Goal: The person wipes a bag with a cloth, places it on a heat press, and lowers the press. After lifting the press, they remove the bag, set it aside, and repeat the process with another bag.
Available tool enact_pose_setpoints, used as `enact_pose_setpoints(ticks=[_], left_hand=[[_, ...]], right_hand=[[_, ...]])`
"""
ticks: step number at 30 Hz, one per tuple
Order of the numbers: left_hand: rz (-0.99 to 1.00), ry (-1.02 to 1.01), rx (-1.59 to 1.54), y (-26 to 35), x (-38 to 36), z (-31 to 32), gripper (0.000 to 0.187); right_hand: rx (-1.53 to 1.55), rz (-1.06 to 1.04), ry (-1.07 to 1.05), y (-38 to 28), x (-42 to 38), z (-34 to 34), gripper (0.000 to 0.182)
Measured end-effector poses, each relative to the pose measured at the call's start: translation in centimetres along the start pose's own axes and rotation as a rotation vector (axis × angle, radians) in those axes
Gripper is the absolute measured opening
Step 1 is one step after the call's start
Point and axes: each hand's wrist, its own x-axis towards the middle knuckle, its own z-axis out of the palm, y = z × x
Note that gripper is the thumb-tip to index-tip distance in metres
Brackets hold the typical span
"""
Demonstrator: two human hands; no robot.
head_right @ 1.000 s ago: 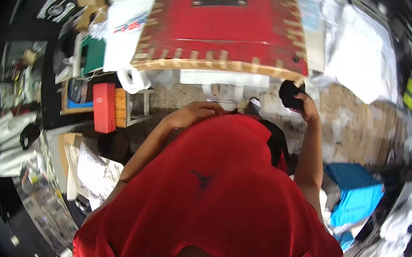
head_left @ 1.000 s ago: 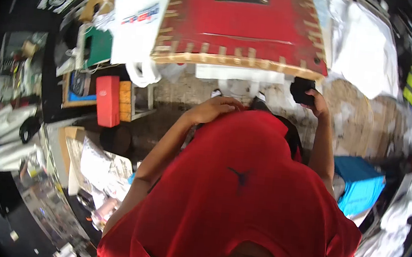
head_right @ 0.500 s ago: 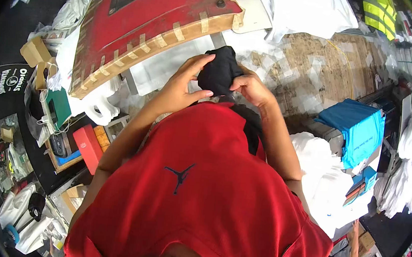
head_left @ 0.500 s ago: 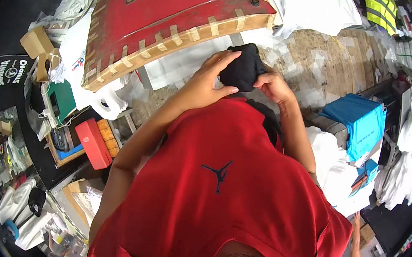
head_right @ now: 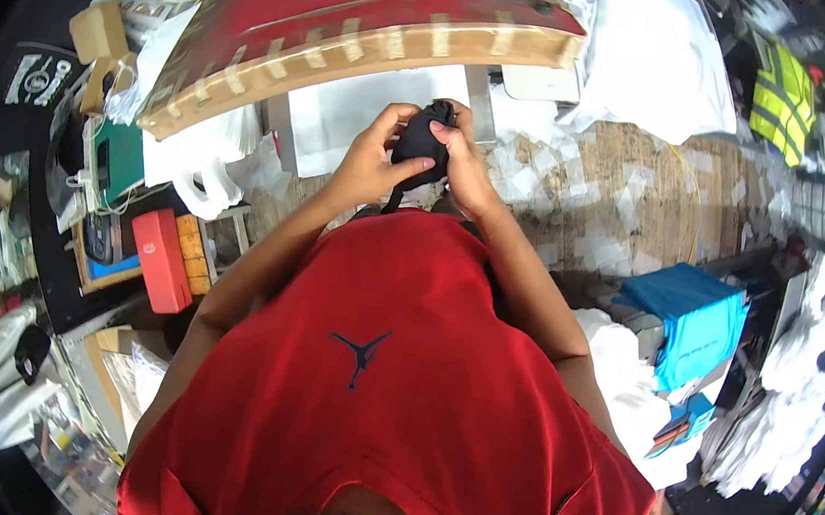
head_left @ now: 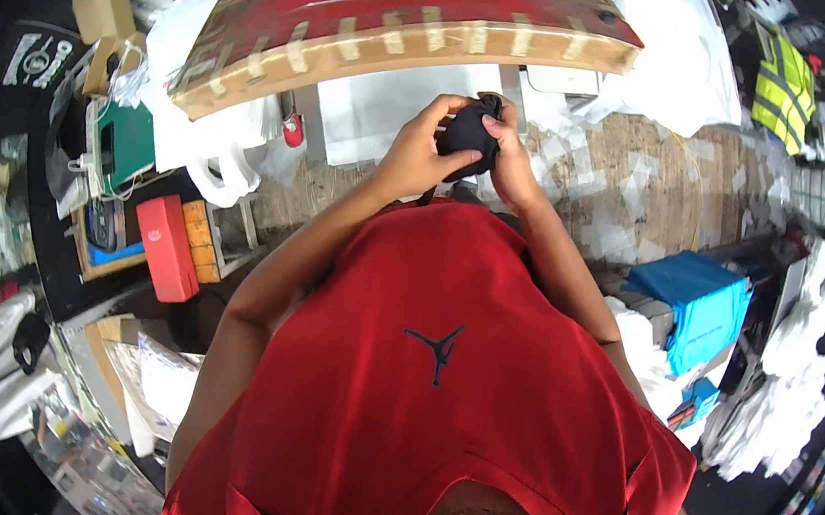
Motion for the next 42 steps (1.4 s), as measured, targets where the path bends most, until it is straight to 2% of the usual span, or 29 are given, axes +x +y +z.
enact_pose_setpoints(ticks=[1,2,3,4,5,6,7,8,10,11,12,14,15,17,20,22,23,28,30,31,32,34,35,37,40,42], left_hand=[[0.049,0.024,0.084,-0.7,0.3,-0.6,0.062],[0.098,0.049,0.169,-1.3,0.5,-1.3,0.062],[0.006,0.053,0.233,-1.6,0.4,-2.0,0.064],[0.005,0.079,0.232,-2.4,0.1,-2.4,0.064],[-0.045,0.114,0.442,-3.5,-0.5,-2.7,0.068],[-0.099,0.148,0.651,-4.9,-1.1,-3.0,0.073],[-0.188,0.074,0.772,-6.0,-1.9,-3.6,0.078],[-0.197,0.095,0.769,-6.0,-2.5,-4.1,0.078],[-0.353,-0.018,1.030,-5.9,-3.9,-5.0,0.081],[-0.350,-0.040,0.985,-5.7,-4.3,-5.5,0.083],[-0.371,-0.018,0.976,-5.8,-4.6,-5.7,0.083],[-0.307,-0.015,0.997,-5.8,-5.0,-5.9,0.084],[-0.316,-0.041,0.992,-5.7,-4.9,-6.2,0.084],[-0.356,-0.049,0.968,-6.0,-5.0,-6.2,0.085],[-0.413,-0.091,0.950,-5.8,-4.9,-6.6,0.086],[-0.390,-0.115,0.942,-5.8,-5.5,-6.2,0.086],[-0.384,-0.127,0.939,-5.8,-5.9,-6.2,0.086],[-0.414,-0.156,0.906,-5.7,-8.3,-5.9,0.087],[-0.411,-0.160,0.924,-5.7,-8.6,-5.9,0.087],[-0.419,-0.182,0.927,-5.5,-8.6,-6.0,0.087],[-0.429,-0.201,0.933,-5.4,-8.6,-6.4,0.087],[-0.424,-0.220,0.902,-5.5,-8.2,-7.1,0.087],[-0.425,-0.242,0.863,-5.5,-8.2,-7.1,0.086],[-0.421,-0.262,0.854,-5.5,-8.0,-7.3,0.086],[-0.403,-0.306,0.863,-4.9,-7.3,-8.0,0.089],[-0.459,-0.370,0.832,-4.5,-6.8,-8.2,0.091]], right_hand=[[-0.170,0.023,-0.032,-0.1,1.2,-0.5,0.058],[-0.180,0.030,-0.054,-0.1,2.3,-0.5,0.058],[-0.404,-0.054,-0.096,-0.6,3.3,0.0,0.059],[-0.626,-0.144,-0.139,-1.0,4.7,0.3,0.060],[-0.795,-0.363,-0.136,-0.1,7.2,-0.4,0.060],[-1.004,-0.269,-0.055,-1.3,8.8,-0.1,0.056],[-1.198,-0.323,-0.045,-2.3,11.0,0.4,0.053],[-1.388,-0.378,-0.034,-3.0,13.6,0.8,0.052],[-1.665,-0.720,0.050,-0.3,19.2,-0.3,0.045],[-1.784,-0.922,0.099,1.1,21.3,-0.5,0.042],[-1.780,-0.932,0.064,2.4,21.9,0.3,0.042],[-1.474,-1.214,0.091,5.4,22.2,3.1,0.041],[-1.608,-0.853,-0.039,6.3,21.2,5.3,0.043],[-1.586,-0.883,-0.111,8.4,19.3,8.1,0.039],[-1.569,-0.903,-0.226,8.7,21.2,9.6,0.036],[-1.609,-0.973,-0.181,9.6,23.7,10.1,0.035],[-1.595,-1.258,-0.075,10.6,26.4,10.3,0.036],[-1.496,-1.187,-0.084,9.2,29.1,14.1,0.031],[-1.530,-0.899,-0.180,8.4,27.9,14.3,0.027],[-1.561,-0.618,-0.275,8.2,25.4,14.1,0.025],[-1.510,-0.656,-0.321,7.9,22.2,14.0,0.022],[-1.521,-0.870,-0.372,8.2,19.7,12.8,0.020],[-1.521,-0.868,-0.375,8.2,20.0,12.9,0.020],[-1.532,-0.679,-0.346,7.7,20.7,13.6,0.022],[-1.548,-0.725,-0.306,7.0,25.8,15.0,0.020],[-1.579,-0.720,-0.300,8.2,29.0,15.7,0.020]])
